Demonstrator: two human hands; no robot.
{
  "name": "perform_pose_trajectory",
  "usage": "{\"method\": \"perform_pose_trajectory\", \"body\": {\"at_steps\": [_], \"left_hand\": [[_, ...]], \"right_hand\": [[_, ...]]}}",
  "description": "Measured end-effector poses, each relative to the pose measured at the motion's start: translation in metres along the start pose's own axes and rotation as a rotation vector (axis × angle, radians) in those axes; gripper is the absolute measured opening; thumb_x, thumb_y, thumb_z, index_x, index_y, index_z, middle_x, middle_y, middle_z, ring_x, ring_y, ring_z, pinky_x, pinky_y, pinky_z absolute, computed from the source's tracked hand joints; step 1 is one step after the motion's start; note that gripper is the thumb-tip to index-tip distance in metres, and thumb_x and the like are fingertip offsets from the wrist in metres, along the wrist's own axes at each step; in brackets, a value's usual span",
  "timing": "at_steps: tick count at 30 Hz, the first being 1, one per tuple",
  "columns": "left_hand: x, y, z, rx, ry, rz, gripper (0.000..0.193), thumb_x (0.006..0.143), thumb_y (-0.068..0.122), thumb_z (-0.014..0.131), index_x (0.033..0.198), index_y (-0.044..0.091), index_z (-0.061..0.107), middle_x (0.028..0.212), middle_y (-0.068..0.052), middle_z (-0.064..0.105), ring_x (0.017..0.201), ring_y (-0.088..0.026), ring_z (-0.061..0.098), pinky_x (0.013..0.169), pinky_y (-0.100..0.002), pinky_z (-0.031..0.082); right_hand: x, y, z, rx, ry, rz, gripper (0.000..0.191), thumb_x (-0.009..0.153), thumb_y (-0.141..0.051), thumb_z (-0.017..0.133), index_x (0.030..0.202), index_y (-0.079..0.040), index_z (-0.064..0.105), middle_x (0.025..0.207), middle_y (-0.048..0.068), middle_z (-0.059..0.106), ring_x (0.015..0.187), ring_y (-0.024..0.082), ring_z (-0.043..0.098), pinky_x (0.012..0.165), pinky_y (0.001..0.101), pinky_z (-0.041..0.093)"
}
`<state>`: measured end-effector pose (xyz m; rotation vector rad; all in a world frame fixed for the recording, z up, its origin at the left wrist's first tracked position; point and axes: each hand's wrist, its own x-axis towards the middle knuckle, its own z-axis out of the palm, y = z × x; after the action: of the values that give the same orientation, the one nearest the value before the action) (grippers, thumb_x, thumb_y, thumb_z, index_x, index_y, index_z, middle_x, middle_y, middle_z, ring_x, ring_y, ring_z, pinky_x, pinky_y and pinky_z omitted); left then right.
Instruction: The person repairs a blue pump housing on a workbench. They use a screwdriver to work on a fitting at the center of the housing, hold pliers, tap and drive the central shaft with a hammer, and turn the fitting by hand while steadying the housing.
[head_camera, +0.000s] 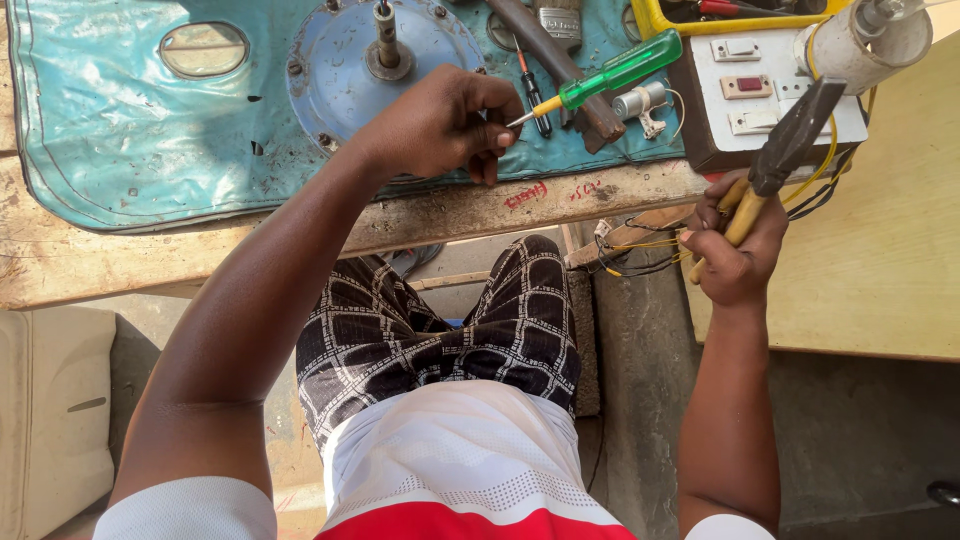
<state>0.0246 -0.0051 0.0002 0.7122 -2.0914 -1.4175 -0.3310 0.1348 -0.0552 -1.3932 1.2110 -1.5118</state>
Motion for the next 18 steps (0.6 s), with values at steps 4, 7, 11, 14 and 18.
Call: {"method": "perform_pose_trajectory", "body": {"at_steps": [4, 7, 11, 14, 18], "left_hand": [[0.001, 0.0, 0.0, -0.005, -0.003, -0.038, 0.008, 0.099, 0.004, 0.063, 0.104, -0.001, 0.066, 0.077, -0.005, 0.071, 0.072, -0.014, 0.078, 0.064, -0.03, 0.062], [0.0, -0.001, 0.0, 0.0, -0.011, -0.027, 0.009, 0.1, 0.004, 0.063, 0.105, -0.002, 0.066, 0.076, -0.006, 0.072, 0.071, -0.014, 0.078, 0.063, -0.03, 0.061], [0.0, 0.001, -0.001, 0.077, -0.01, -0.088, 0.009, 0.101, 0.005, 0.063, 0.102, -0.003, 0.066, 0.076, -0.007, 0.072, 0.07, -0.014, 0.079, 0.061, -0.03, 0.06], [0.005, 0.002, -0.002, 0.077, -0.055, -0.037, 0.008, 0.098, 0.004, 0.064, 0.1, -0.004, 0.067, 0.075, -0.007, 0.072, 0.067, -0.015, 0.078, 0.058, -0.03, 0.062], [0.005, -0.002, -0.002, -0.002, -0.058, -0.061, 0.01, 0.098, 0.008, 0.064, 0.103, -0.001, 0.066, 0.074, -0.005, 0.07, 0.069, -0.014, 0.077, 0.059, -0.029, 0.064]], "right_hand": [[0.018, -0.032, -0.006, -0.372, -0.068, -0.075, 0.035, 0.075, 0.011, 0.059, 0.106, -0.003, 0.051, 0.081, 0.004, 0.043, 0.07, 0.009, 0.042, 0.062, 0.024, 0.038], [0.038, -0.056, -0.006, 0.005, 0.121, -0.087, 0.035, 0.073, 0.008, 0.057, 0.104, -0.006, 0.052, 0.081, 0.004, 0.044, 0.064, 0.009, 0.039, 0.057, 0.025, 0.038], [0.063, -0.046, 0.017, 0.063, -0.015, -0.145, 0.037, 0.085, 0.008, 0.053, 0.118, -0.008, 0.048, 0.089, 0.004, 0.047, 0.069, 0.012, 0.046, 0.061, 0.0282, 0.047], [0.068, -0.034, 0.02, -0.577, -0.444, -0.245, 0.039, 0.069, 0.006, 0.061, 0.102, -0.004, 0.043, 0.074, 0.002, 0.043, 0.061, 0.014, 0.042, 0.054, 0.0285, 0.04], [0.054, -0.034, 0.005, 0.469, 0.108, -0.09, 0.038, 0.08, 0.011, 0.049, 0.114, -0.006, 0.048, 0.083, 0.006, 0.043, 0.059, 0.013, 0.039, 0.049, 0.0247, 0.034]]}}
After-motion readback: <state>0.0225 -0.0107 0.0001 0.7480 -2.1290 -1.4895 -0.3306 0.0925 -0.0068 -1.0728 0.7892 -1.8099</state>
